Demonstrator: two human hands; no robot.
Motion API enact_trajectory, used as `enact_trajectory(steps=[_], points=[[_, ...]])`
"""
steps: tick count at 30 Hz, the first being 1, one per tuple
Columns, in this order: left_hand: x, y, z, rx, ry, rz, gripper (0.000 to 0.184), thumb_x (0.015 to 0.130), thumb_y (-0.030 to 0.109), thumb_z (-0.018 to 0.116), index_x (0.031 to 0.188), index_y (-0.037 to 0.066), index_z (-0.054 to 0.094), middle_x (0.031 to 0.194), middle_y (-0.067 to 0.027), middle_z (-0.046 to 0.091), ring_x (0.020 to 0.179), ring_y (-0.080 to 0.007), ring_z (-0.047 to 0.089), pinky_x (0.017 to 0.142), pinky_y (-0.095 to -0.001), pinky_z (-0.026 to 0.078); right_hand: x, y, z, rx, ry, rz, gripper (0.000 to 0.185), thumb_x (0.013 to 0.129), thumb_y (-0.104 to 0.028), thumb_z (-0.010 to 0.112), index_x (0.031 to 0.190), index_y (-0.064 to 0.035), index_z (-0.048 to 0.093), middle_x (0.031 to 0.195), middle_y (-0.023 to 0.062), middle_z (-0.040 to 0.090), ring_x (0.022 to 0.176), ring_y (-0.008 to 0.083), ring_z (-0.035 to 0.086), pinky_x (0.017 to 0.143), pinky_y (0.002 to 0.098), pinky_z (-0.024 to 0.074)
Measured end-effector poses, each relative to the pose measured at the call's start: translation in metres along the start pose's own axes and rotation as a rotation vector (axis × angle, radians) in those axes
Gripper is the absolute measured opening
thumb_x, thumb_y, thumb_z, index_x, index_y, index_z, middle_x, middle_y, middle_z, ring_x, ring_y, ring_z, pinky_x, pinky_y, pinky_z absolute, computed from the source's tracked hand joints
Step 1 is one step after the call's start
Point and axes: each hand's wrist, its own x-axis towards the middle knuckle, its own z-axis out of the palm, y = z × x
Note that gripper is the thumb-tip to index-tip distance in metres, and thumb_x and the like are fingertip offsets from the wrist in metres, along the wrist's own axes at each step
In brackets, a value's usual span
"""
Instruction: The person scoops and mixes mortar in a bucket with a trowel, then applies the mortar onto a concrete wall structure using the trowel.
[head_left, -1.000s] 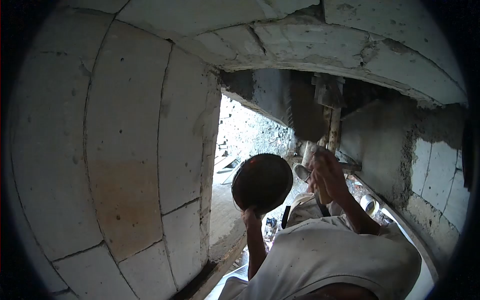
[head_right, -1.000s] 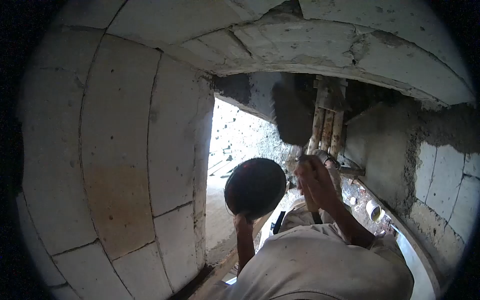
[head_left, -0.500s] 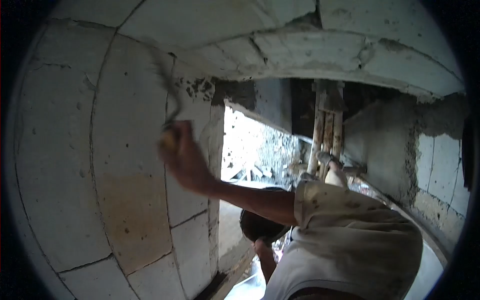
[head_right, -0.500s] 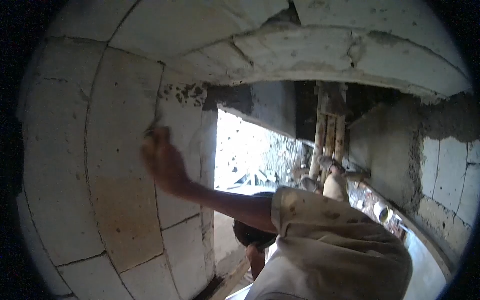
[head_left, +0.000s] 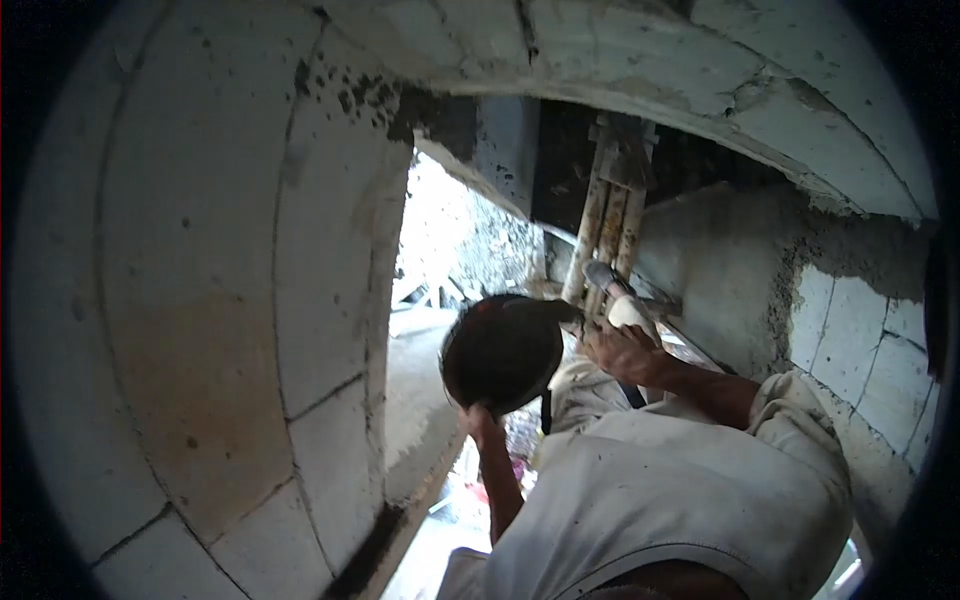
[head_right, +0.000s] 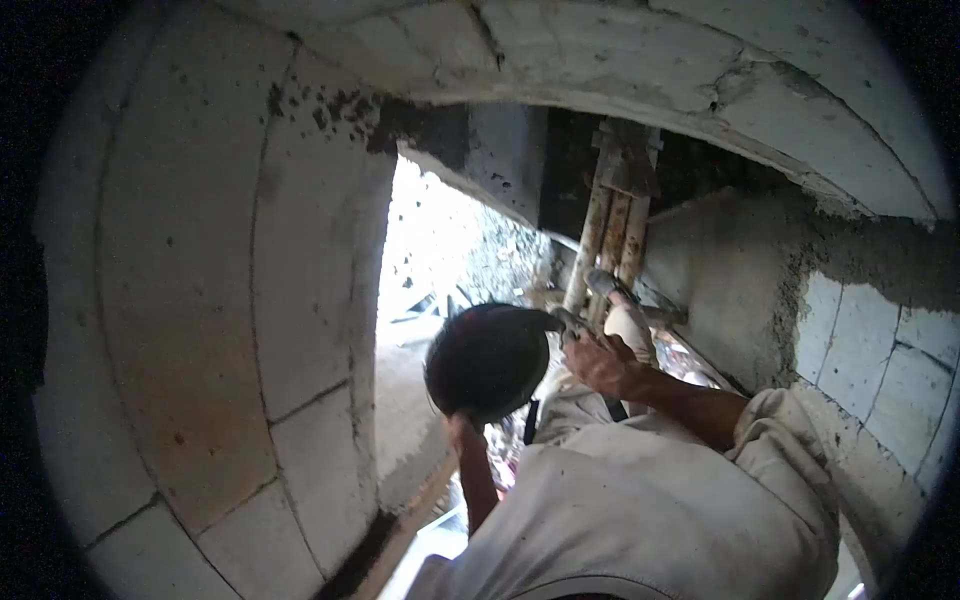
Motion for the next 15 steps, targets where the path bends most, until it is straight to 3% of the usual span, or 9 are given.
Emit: enact_trajectory(steps=[1, 2, 3, 5, 8, 11, 12, 14, 15], points=[[-0.011, 0.018, 0.027, -0.041, -0.096, 0.108, 0.04, 0.071, 0.0, 0.053, 0.111, 0.0, 0.057, 0.087, -0.0051, 0.061, 0.065, -0.0159, 0.058, 0.049, -0.0244, 0.045, 0.002, 0.004, 0.007, -0.005, -0.028, 0.014, 0.031, 0.085, -0.023, 0.053, 0.111, -0.0067, 0.052, 0.094, 0.017, 0.056, 0.089, 0.033, 0.057, 0.071, 0.0439, 0.0521], [-0.014, 0.027, 0.043, -0.041, -0.057, 0.132, 0.052, 0.07, -0.001, 0.05, 0.122, -0.001, 0.053, 0.109, -0.013, 0.06, 0.094, -0.0231, 0.061, 0.079, -0.0308, 0.051, 0.004, 0.008, 0.012, -0.011, -0.055, 0.027, 0.029, 0.085, -0.021, 0.053, 0.11, -0.0063, 0.052, 0.096, 0.0188, 0.055, 0.09, 0.0349, 0.057, 0.072, 0.0464, 0.052], [-0.02, 0.045, 0.059, 0.029, -0.104, 0.102, 0.057, 0.07, -0.005, 0.047, 0.127, -0.001, 0.05, 0.118, -0.0136, 0.058, 0.103, -0.0226, 0.059, 0.082, -0.0296, 0.05, 0.014, -0.014, -0.039, 0.28, -0.099, 0.324, 0.027, 0.089, -0.026, 0.051, 0.106, -0.0055, 0.055, 0.097, 0.0228, 0.058, 0.091, 0.0407, 0.059, 0.074, 0.0503, 0.0506], [-0.012, 0.043, 0.07, -0.051, -0.154, 0.292, 0.05, 0.079, -0.004, 0.052, 0.129, 0.002, 0.049, 0.113, -0.0088, 0.062, 0.093, -0.0182, 0.062, 0.079, -0.0303, 0.053, 0.032, -0.011, -0.023, 0.282, -0.008, 0.166, 0.033, 0.091, -0.032, 0.048, 0.106, -0.0041, 0.055, 0.093, 0.0239, 0.061, 0.09, 0.042, 0.061, 0.075, 0.0518, 0.0499], [-0.002, 0.057, 0.086, 0.069, -0.234, 0.368, 0.053, 0.08, 0.001, 0.053, 0.133, 0.0, 0.046, 0.125, -0.0106, 0.056, 0.106, -0.0178, 0.058, 0.09, -0.0297, 0.047, 0.059, -0.008, -0.022, 0.465, -0.171, -0.055, 0.037, 0.091, -0.035, 0.051, 0.109, -0.0035, 0.055, 0.084, 0.0189, 0.064, 0.077, 0.0349, 0.064, 0.065, 0.0481, 0.0513], [0.001, 0.074, 0.096, 0.12, -0.16, 0.306, 0.049, 0.081, -0.002, 0.054, 0.13, 0.004, 0.051, 0.114, -0.0064, 0.062, 0.094, -0.0148, 0.063, 0.077, -0.0271, 0.054, 0.05, -0.009, -0.059, 0.944, -0.337, 0.14, 0.037, 0.091, -0.034, 0.055, 0.111, -0.0034, 0.053, 0.081, 0.0147, 0.063, 0.072, 0.0268, 0.065, 0.055, 0.0398, 0.0512], [0.006, 0.075, 0.093, 0.127, -0.165, 0.315, 0.049, 0.081, -0.002, 0.054, 0.13, 0.004, 0.051, 0.114, -0.0064, 0.062, 0.094, -0.0148, 0.063, 0.077, -0.0271, 0.054, 0.039, -0.015, -0.082, 0.98, -0.301, 0.167, 0.035, 0.091, -0.032, 0.056, 0.111, -0.0039, 0.052, 0.079, 0.0108, 0.062, 0.063, 0.0193, 0.062, 0.05, 0.0307, 0.0488], [0.012, 0.069, 0.091, 0.047, -0.153, 0.216, 0.047, 0.079, 0.0, 0.056, 0.125, 0.006, 0.053, 0.1, -0.0053, 0.064, 0.071, -0.012, 0.063, 0.055, -0.023, 0.053, 0.036, -0.004, -0.038, 0.903, -0.171, 0.07, 0.034, 0.092, -0.032, 0.056, 0.111, -0.0045, 0.052, 0.081, 0.0095, 0.061, 0.061, 0.0167, 0.06, 0.05, 0.0294, 0.0484], [0.008, 0.067, 0.089, 0.05, -0.16, 0.224, 0.047, 0.079, 0.0, 0.056, 0.125, 0.006, 0.053, 0.1, -0.0053, 0.064, 0.071, -0.012, 0.063, 0.055, -0.023, 0.053, 0.033, -0.01, -0.039, 0.827, -0.043, -0.018, 0.033, 0.092, -0.031, 0.055, 0.111, -0.0051, 0.052, 0.083, 0.0082, 0.061, 0.059, 0.0141, 0.059, 0.05, 0.0282, 0.0479]])
